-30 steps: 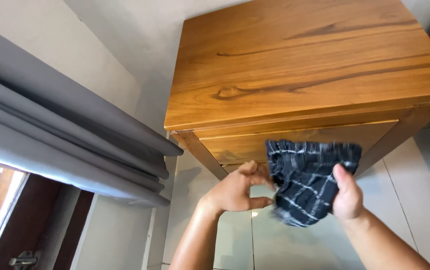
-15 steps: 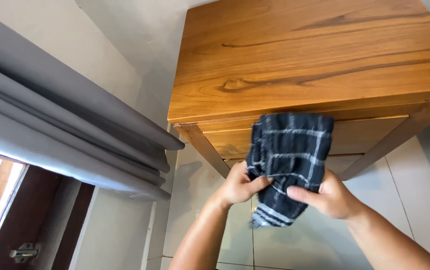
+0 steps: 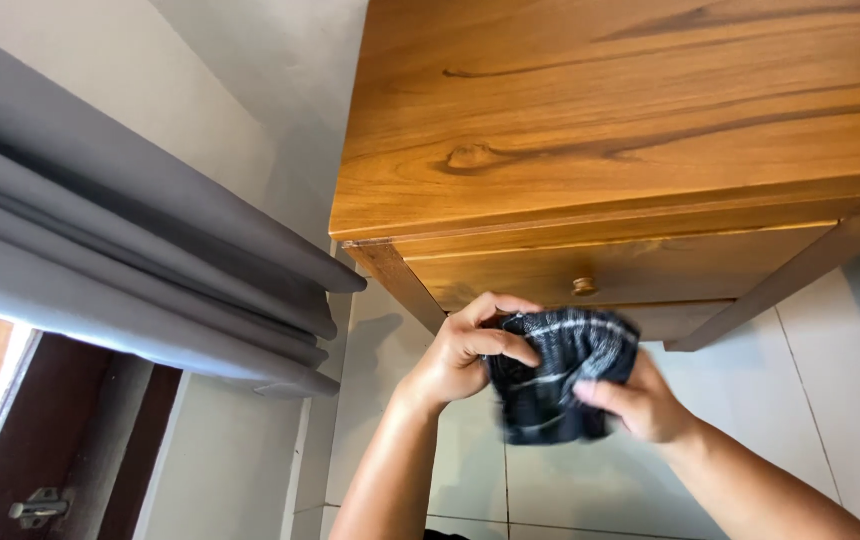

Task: The person cleans a wooden nightstand using a dark cloth, wiping the top surface and the front drawer. They open the drawer to wipe the interior and then close it. Finally, the person moves to the bed and folds a white towel.

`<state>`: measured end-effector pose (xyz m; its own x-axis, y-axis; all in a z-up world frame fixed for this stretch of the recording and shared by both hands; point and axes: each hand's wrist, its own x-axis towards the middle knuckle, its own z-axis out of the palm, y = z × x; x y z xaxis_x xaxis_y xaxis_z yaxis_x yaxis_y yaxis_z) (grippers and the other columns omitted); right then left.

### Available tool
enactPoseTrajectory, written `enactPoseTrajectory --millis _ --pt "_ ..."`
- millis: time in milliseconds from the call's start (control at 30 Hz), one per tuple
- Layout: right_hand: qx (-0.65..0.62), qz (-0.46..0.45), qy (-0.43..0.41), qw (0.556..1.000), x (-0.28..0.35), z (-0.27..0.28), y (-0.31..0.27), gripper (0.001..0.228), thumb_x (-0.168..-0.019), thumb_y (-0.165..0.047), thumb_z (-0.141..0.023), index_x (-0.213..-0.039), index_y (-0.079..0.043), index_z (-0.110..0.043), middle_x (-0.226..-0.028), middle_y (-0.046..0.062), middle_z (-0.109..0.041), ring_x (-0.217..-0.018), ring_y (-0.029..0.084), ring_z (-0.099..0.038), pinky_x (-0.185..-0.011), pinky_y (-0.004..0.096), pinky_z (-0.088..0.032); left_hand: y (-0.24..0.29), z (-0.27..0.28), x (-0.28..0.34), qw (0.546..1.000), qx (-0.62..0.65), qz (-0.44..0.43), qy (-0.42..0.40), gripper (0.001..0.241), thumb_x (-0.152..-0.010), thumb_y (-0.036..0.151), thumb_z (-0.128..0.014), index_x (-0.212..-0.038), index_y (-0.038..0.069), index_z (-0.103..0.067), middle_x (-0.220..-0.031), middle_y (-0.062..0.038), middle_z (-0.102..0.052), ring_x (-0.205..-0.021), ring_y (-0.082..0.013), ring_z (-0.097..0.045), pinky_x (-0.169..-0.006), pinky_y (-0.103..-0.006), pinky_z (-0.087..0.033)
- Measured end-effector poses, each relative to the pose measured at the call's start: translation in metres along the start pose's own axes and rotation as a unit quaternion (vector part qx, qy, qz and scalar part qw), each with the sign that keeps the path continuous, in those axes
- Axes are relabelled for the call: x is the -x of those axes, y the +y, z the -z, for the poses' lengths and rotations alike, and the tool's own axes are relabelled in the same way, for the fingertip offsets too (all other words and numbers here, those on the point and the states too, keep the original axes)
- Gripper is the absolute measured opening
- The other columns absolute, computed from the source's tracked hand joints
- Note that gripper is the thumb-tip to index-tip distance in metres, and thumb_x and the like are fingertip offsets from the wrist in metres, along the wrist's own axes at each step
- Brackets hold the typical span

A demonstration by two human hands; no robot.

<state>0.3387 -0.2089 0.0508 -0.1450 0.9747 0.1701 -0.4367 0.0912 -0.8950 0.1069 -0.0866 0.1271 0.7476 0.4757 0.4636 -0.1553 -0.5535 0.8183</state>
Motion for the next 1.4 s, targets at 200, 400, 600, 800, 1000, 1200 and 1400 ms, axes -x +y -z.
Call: enactPoseTrajectory --millis 200,400,600,800,1000,1200,1400 --pt "0.521 0.561 0.369 0.527 -0.020 0.036 -0.063 0.057 -0.090 -0.015 -0.088 -0.132 -0.008 -0.050 -0.134 0.011 -0.056 -0.124 0.023 -0.059 -0.102 0.039 -0.055 -0.001 0.031 -0.002 0.926 -0.323 -0.089 0.175 0.057 -0.078 -0.012 -0.064 -0.129 0.012 -0.067 -0.151 -0.014 -0.049 -0.146 -0.0354 -0.048 -0.122 -0.0442 -0.045" --pt "0.893 -0.161 0.090 0.411 0.004 0.195 0.101 0.039 -0.094 -0.078 -0.052 -0.077 -0.048 -0.068 -0.080 -0.021 -0.057 -0.084 0.002 -0.058 -0.080 0.020 -0.046 -0.039 0.073 0.020 0.819 -0.479 -0.083 0.304 0.096 -0.101 0.020 -0.076 -0.167 0.014 -0.008 -0.165 -0.032 -0.003 -0.155 -0.0520 -0.016 -0.129 -0.0550 -0.024" --pt "0.859 0.206 0.040 0.467 0.000 0.145 0.122 0.046 -0.072 -0.008 -0.074 -0.108 -0.036 -0.081 -0.072 -0.004 -0.054 -0.073 0.022 -0.057 -0.074 0.041 -0.047 -0.152 0.070 0.057 0.888 -0.367 0.010 0.277 0.105 -0.104 0.020 -0.069 -0.167 0.015 0.014 -0.170 -0.027 -0.009 -0.159 -0.0431 -0.020 -0.130 -0.0536 -0.021" --pt "0.745 0.498 0.017 0.443 -0.102 0.028 0.093 0.034 -0.096 -0.022 -0.073 -0.128 -0.032 -0.072 -0.120 -0.011 -0.062 -0.108 0.012 -0.057 -0.085 0.038 -0.046 -0.149 0.070 0.053 0.907 -0.310 -0.026 0.283 0.108 -0.103 0.016 -0.071 -0.167 0.023 0.015 -0.172 -0.020 -0.007 -0.160 -0.0406 -0.020 -0.131 -0.0471 -0.026" --pt "0.836 0.353 -0.264 0.327 -0.094 0.065 0.197 0.049 -0.082 -0.028 -0.058 -0.128 -0.014 -0.067 -0.137 -0.008 -0.064 -0.126 0.011 -0.053 -0.106 0.032 -0.042 -0.152 0.070 0.063 0.917 -0.313 0.004 0.247 0.114 -0.100 0.010 -0.073 -0.165 0.022 0.020 -0.173 -0.023 0.001 -0.161 -0.0414 -0.009 -0.129 -0.0475 -0.020" --pt "0.765 0.502 0.012 0.404 -0.122 -0.007 0.133 0.036 -0.105 -0.029 -0.059 -0.140 -0.023 -0.066 -0.139 -0.008 -0.058 -0.124 0.013 -0.047 -0.104 0.036 -0.036 -0.161 0.061 0.073 0.942 -0.214 0.032 0.256 0.090 -0.114 0.020 -0.054 -0.167 0.016 0.018 -0.178 -0.022 0.005 -0.168 -0.0372 -0.006 -0.135 -0.0448 -0.011" --pt "0.772 0.412 -0.189 0.446 -0.157 -0.021 0.199 0.040 -0.093 -0.025 -0.061 -0.130 -0.014 -0.069 -0.145 0.001 -0.054 -0.131 0.020 -0.048 -0.114 0.043 -0.036 -0.160 0.072 0.082 0.973 -0.105 0.029 0.206 0.088 -0.112 0.050 -0.037 -0.164 0.008 0.020 -0.175 -0.020 0.020 -0.164 -0.0358 0.017 -0.133 -0.0445 0.005"
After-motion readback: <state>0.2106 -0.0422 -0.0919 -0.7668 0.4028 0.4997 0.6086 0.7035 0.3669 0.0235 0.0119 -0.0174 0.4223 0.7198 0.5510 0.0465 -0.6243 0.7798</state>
